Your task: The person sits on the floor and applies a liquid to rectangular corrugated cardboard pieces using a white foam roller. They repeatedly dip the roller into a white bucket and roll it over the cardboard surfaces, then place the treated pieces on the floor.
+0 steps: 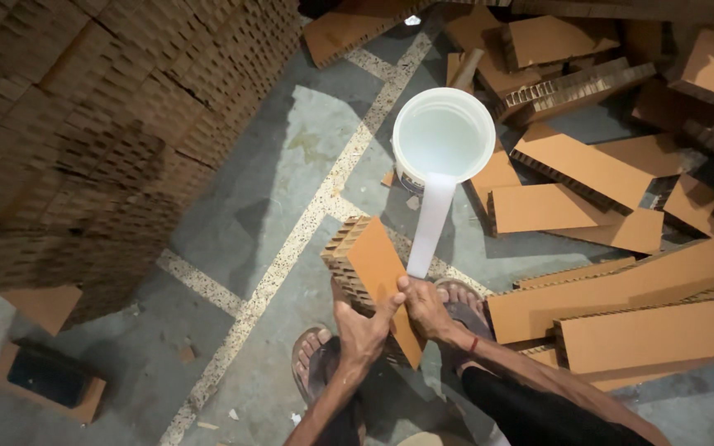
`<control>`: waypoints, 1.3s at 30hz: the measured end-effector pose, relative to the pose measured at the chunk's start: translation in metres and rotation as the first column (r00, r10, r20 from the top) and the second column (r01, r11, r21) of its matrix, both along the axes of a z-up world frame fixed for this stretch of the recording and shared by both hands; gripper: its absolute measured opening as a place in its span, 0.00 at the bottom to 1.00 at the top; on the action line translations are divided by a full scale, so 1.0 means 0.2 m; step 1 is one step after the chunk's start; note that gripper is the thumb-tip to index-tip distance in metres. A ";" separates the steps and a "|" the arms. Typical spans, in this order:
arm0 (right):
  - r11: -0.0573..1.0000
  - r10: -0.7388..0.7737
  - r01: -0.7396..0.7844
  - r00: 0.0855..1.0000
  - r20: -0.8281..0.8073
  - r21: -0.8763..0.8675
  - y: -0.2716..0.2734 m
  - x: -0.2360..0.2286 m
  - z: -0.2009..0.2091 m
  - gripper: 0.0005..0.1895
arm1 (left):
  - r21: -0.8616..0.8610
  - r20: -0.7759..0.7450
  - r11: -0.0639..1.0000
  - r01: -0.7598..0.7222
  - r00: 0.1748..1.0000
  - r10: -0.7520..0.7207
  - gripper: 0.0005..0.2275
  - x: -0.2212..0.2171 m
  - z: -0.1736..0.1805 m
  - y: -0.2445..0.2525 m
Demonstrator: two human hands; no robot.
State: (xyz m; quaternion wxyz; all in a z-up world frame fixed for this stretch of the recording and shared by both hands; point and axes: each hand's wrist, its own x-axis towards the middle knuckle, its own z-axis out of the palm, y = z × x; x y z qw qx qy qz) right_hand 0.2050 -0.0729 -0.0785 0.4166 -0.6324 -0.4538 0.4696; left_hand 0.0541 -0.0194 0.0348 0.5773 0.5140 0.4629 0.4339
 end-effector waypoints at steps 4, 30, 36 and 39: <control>1.000 -0.001 0.002 0.995 0.095 -0.009 0.03 0.00 0.05 0.30 | -0.109 -0.019 0.994 0.003 1.000 -0.005 0.18 0.01 -0.02 0.01; 0.981 0.166 -0.169 0.986 -0.036 -0.097 0.04 0.04 0.49 0.29 | -0.220 -0.071 0.967 -0.126 0.991 0.113 0.23 -0.05 0.05 0.04; 0.981 0.154 -0.156 0.988 -0.020 -0.113 0.02 0.04 0.41 0.29 | -0.332 -0.042 0.932 -0.149 0.989 0.143 0.24 -0.02 0.11 0.02; 0.974 0.182 -0.173 0.982 0.050 -0.143 0.04 0.03 0.28 0.29 | -0.358 -0.063 0.915 -0.185 0.983 0.174 0.25 -0.01 0.13 0.03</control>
